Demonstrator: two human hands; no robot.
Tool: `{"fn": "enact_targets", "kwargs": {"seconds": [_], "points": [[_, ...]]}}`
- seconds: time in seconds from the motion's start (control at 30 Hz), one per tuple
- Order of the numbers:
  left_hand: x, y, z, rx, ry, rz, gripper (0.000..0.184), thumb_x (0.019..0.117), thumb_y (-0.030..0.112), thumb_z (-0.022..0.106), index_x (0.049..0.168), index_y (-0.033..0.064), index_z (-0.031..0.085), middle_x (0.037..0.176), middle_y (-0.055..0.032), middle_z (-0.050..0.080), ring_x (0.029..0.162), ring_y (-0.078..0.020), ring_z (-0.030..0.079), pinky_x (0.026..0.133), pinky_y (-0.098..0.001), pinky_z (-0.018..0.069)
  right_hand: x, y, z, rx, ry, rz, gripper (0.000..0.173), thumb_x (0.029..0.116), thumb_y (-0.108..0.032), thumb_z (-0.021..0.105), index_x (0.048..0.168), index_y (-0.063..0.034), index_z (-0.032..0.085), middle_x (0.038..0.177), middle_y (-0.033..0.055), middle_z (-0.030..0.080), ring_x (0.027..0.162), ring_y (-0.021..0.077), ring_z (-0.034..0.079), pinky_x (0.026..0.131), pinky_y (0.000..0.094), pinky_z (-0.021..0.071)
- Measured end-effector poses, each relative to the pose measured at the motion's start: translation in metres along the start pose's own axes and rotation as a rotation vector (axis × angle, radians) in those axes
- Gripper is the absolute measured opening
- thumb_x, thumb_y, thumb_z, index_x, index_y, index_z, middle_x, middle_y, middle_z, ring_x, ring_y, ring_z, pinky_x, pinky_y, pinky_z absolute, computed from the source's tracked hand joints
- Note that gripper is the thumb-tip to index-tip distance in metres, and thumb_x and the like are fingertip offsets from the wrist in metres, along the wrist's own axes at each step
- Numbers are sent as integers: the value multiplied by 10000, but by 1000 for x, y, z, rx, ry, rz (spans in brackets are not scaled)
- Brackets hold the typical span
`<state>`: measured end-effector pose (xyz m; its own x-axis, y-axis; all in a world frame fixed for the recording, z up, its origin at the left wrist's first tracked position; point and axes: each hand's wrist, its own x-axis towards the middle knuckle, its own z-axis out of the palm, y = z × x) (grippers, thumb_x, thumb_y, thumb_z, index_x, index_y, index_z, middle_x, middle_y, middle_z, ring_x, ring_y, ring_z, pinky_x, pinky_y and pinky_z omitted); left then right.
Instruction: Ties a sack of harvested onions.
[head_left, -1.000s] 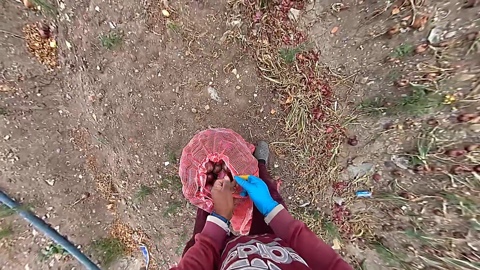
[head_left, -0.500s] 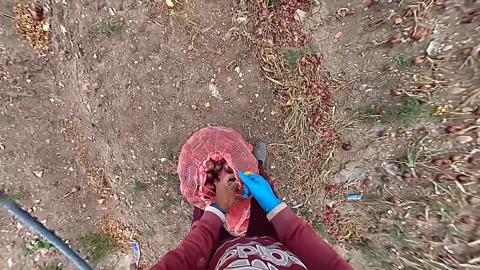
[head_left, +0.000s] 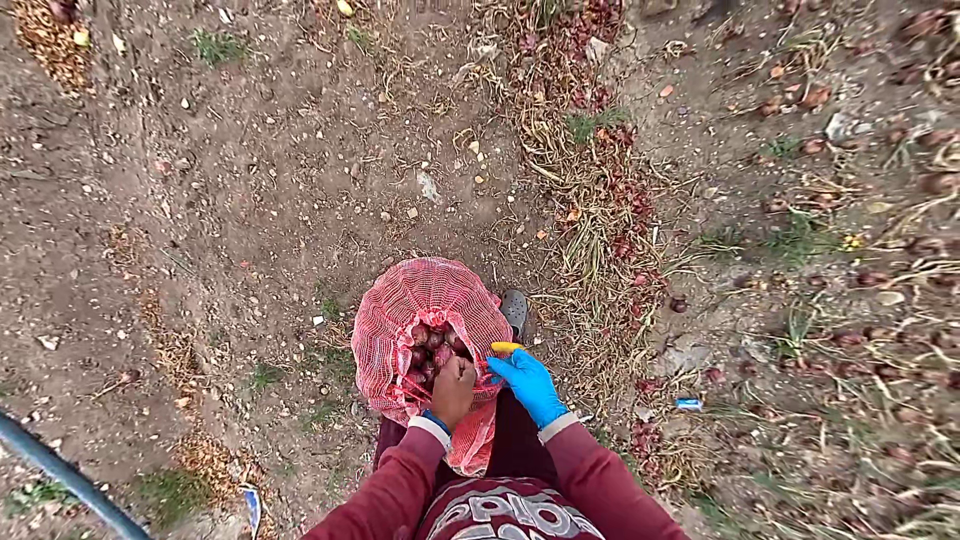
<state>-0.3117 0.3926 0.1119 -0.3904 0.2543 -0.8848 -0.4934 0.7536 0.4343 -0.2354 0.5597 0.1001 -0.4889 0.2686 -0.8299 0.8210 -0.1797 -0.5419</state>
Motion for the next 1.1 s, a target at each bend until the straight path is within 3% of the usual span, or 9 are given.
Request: {"fn": "enact_targets", "kwargs": {"seconds": [0.2,0.4,0.53,0.6,0.7,0.8,0.93,1.03,1.1], "points": [[-45,-1,-16,-230,392,179,227,1049,233,473,1048,45,602,852,-84,617,724,-196,612,675,-420,551,-4,-11,5,-557,87,-497,343,1028,-474,567,1128,-223,778,1051,-4,733,1042,168,671,941,459,550],[-47,15,-9,-131,441,410,298,1071,303,452,1081,75,643,966,-50,660,866,-152,660,812,-390,594,3,-55,19,-828,-413,-533,333,1067,-335,485,1019,-138,750,982,68,731,997,230,703,889,496,560],[-40,1,-29,-190,323,450,331,1089,278,437,1280,57,594,1072,-78,682,907,-159,693,825,-391,625,-28,-87,32,-420,-241,-420,532,1101,-479,386,875,-141,730,754,-5,665,756,113,661,740,379,567],[-38,-19,-28,-168,296,521,384,1035,204,526,1368,15,558,1220,-125,671,1126,-185,658,1016,-395,556,-60,-109,53,-427,-324,-398,586,1096,-506,374,927,-91,753,801,46,699,813,150,685,798,417,559],[-28,-22,-20,-120,343,695,424,966,247,600,1318,12,623,1271,-193,637,1229,-289,583,1086,-484,468,-94,-127,60,-459,-406,-469,571,1114,-444,374,1018,-24,749,892,107,721,894,153,685,861,367,532],[-13,21,-27,-149,73,907,334,976,171,655,1272,18,672,1089,-186,695,1033,-274,656,946,-443,543,-102,-146,41,-553,-404,-485,489,1114,-359,417,1070,-7,754,926,127,742,918,164,701,888,361,537],[14,45,-36,-23,-437,1023,417,959,143,626,1362,38,610,1068,-163,708,973,-269,681,899,-501,561,-113,-146,40,-623,-304,-512,471,1119,-329,411,1172,-4,748,976,146,754,921,155,719,874,310,564],[25,21,-29,54,-432,1060,358,958,252,652,1287,111,652,1084,-116,739,994,-270,717,865,-553,578,-117,-153,61,-708,-276,-395,516,1120,-354,388,1206,23,730,1060,189,753,1024,220,721,962,374,542],[11,4,-36,42,-305,949,362,957,269,652,1239,43,668,1100,-178,732,1044,-324,708,919,-563,558,-109,-149,82,-762,-253,-491,514,1110,-373,403,1083,2,753,929,138,743,904,186,716,841,362,566]]}}
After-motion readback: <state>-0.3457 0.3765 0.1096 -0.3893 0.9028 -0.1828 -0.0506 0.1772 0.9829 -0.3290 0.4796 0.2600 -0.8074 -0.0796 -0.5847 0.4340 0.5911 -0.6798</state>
